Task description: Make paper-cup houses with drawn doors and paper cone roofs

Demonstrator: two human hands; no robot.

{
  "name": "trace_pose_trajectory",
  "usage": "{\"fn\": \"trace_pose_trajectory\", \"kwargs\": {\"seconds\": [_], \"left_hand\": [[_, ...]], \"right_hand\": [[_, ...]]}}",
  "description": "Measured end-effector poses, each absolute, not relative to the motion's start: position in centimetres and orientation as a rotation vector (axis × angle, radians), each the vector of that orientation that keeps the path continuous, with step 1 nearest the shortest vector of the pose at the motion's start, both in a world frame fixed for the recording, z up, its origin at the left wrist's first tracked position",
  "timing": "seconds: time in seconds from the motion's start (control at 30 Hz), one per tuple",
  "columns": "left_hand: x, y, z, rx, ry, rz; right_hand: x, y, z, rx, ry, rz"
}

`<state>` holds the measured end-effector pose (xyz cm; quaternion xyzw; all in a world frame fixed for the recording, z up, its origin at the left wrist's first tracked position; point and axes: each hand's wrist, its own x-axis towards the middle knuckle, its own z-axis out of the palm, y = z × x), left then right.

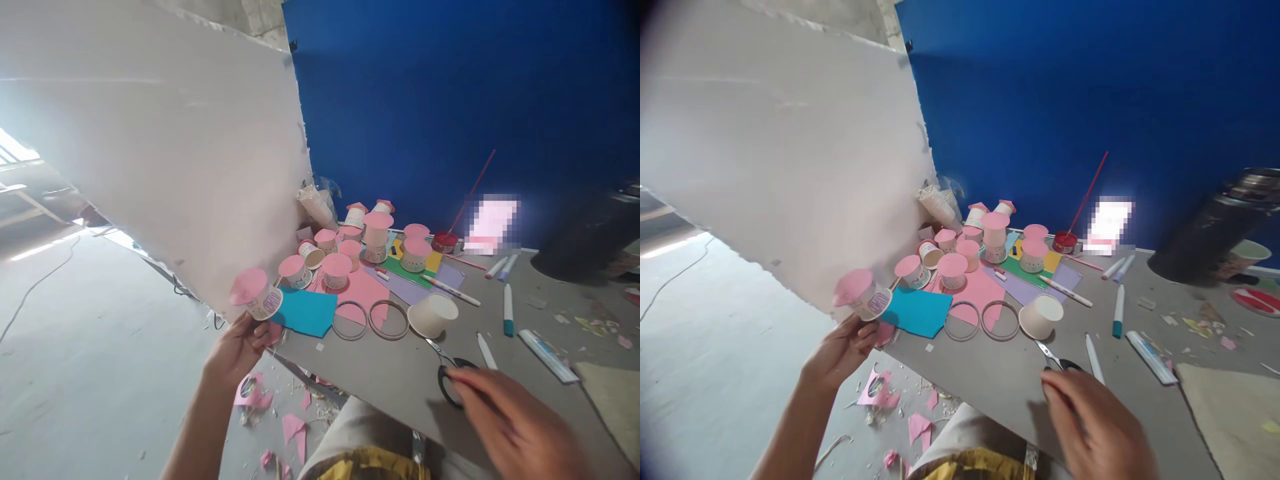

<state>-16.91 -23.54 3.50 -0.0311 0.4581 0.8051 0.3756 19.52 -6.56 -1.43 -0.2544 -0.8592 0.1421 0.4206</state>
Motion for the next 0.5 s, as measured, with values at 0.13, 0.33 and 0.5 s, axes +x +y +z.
{"fn": "trace_pose_trajectory", "kwargs": {"seconds": [0.13,0.33,0.5], "left_hand": [[-16.9,-23.3,3.6,-0.090,1.153,2.026],[-17.1,-25.7,4.0,-0.036,1.134,2.117],[-17.6,-26.5,3.0,-0.042,1.102,2.134]], "right_hand": [[7.7,-8.5,2.0,-0.372,-2.484,0.223],[-1.5,-9.0,2.9,-0.505,-2.972,0.145],[-2.1,-8.0,2.0,-0.454,-3.023,0.135]]}}
